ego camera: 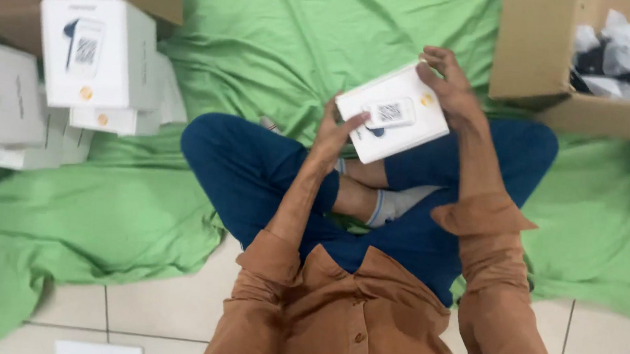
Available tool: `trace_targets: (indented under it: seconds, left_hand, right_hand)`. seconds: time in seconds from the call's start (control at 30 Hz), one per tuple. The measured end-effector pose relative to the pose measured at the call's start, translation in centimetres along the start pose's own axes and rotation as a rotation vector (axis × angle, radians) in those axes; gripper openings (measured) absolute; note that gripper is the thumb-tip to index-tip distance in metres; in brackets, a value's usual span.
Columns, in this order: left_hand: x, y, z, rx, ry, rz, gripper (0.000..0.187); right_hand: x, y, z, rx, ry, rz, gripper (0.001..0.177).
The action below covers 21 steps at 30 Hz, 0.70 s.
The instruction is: The person sits cross-legged on a green sheet and repeatedly packs small white boxes. They open each box, insert a white paper insert, place a small black item inside, and close the box before setting it aside.
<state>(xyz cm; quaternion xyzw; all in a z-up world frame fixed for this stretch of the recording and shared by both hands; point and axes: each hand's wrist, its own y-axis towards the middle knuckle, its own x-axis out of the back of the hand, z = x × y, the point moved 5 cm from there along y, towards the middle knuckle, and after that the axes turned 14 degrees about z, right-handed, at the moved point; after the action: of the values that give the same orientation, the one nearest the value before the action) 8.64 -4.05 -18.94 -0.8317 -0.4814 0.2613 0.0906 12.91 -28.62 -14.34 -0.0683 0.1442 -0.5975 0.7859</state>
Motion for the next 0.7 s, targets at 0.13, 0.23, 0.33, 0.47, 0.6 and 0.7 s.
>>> trace_targets:
  seconds: [0.13, 0.23, 0.33, 0.47, 0.6, 0.7]
  left_hand:
    - [0.4, 3.5, 2.8, -0.129, -0.293, -0.200, 0.097]
    - [-0.1, 3.1, 4.9, -0.097, -0.324, -0.194, 0.096]
    - [-0.3, 2.7, 5.1, -0.018, -0.240, -0.259, 0.096]
    - [-1.8, 1.6, 4.3, 0.061, -0.192, -0.436, 0.088]
    - [-2.8, -1.1, 3.5, -0.020, -0.276, -0.392, 0.073]
    - [-3.1, -3.4, 3.0, -0.153, -0.462, -0.297, 0.060]
  right_hand:
    - [0.4, -0.2, -2.9, -0.022, -0.216, -0.040, 0.091]
    - [0.2, -1.5, -4.7, 0.045, -0.388, -0.072, 0.094]
    - [0.8, -1.2, -5.6, 0.059, -0.311, -0.118, 0.085]
    - [1.2, -0.6, -6.7, 0.038, -0.146, -0.157, 0.074]
    - [2.0, -0.5, -7.3, 0.042, -0.074, -0.228, 0.070]
    - [2.4, -0.1, -7.4, 0.148, -0.120, -0.239, 0.060]
